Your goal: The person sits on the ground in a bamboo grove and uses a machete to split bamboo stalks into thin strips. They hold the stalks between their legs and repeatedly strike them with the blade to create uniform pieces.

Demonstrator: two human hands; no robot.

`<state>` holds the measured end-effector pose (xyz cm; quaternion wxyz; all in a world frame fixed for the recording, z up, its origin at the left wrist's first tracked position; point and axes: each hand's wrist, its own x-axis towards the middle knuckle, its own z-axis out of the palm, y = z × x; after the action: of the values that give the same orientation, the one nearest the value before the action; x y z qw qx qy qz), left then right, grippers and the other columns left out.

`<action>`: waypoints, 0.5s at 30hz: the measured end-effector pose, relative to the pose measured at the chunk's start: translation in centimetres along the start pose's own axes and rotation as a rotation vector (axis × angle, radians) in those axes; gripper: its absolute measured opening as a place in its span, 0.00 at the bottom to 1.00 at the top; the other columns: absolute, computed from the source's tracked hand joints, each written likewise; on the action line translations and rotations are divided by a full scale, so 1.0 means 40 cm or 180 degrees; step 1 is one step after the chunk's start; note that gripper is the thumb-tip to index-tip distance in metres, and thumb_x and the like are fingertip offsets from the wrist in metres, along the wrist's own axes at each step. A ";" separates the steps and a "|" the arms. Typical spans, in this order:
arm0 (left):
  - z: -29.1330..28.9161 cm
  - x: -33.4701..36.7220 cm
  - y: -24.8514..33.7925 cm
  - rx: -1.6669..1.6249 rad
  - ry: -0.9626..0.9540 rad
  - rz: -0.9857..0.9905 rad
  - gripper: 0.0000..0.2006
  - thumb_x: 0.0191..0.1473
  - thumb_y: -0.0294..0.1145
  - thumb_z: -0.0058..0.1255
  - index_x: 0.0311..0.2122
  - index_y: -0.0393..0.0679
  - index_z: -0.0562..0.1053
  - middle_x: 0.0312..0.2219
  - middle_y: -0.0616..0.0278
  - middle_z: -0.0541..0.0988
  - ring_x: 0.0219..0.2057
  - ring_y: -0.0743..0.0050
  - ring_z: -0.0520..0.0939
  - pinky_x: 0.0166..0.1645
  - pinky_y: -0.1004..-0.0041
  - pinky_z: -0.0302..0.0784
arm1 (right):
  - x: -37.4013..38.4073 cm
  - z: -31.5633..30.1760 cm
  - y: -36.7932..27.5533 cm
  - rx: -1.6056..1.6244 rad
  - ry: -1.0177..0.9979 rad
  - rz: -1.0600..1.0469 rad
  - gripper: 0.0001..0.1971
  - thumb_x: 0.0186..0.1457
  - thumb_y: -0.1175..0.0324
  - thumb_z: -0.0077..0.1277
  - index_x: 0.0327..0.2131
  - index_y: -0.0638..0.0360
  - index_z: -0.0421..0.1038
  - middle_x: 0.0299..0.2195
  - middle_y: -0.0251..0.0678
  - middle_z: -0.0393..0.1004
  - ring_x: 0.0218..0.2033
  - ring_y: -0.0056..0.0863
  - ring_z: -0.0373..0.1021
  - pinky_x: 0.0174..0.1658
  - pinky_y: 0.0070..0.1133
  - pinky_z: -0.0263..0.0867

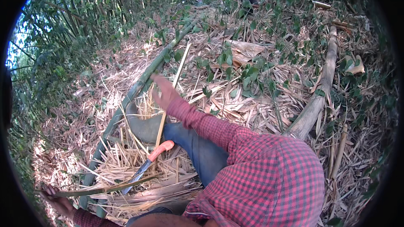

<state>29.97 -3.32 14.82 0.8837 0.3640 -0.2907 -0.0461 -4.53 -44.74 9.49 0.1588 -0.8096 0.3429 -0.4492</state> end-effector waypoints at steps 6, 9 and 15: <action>0.140 -0.162 -0.139 -0.0125 0.0617 -0.0467 0.23 0.59 0.49 0.35 0.50 0.40 0.62 0.26 0.67 0.65 0.28 0.78 0.66 0.37 0.77 0.65 | -0.425 0.090 0.008 -0.0884 -0.2835 -0.1298 0.21 0.48 0.53 0.47 0.42 0.56 0.67 0.43 0.40 0.66 0.47 0.35 0.62 0.47 0.33 0.60; 0.157 -0.189 -0.181 0.0044 0.0811 -0.0453 0.23 0.58 0.52 0.34 0.45 0.40 0.64 0.24 0.68 0.62 0.25 0.80 0.63 0.34 0.78 0.62 | -0.508 0.107 0.041 -0.1215 -0.2977 -0.1555 0.19 0.47 0.55 0.48 0.40 0.56 0.67 0.42 0.38 0.65 0.48 0.33 0.60 0.45 0.34 0.59; 0.177 -0.236 -0.194 0.0364 0.0988 -0.0458 0.21 0.59 0.53 0.31 0.36 0.43 0.65 0.20 0.71 0.57 0.22 0.82 0.56 0.28 0.80 0.55 | -0.572 0.165 0.110 -0.1599 -0.2141 -0.1936 0.16 0.42 0.62 0.48 0.37 0.57 0.66 0.41 0.38 0.64 0.46 0.33 0.60 0.42 0.32 0.59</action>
<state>19.30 -10.60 9.08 0.8902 0.4364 -0.1261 -0.0359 -9.09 -32.27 -10.75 -0.0768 -0.9854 0.1194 -0.0937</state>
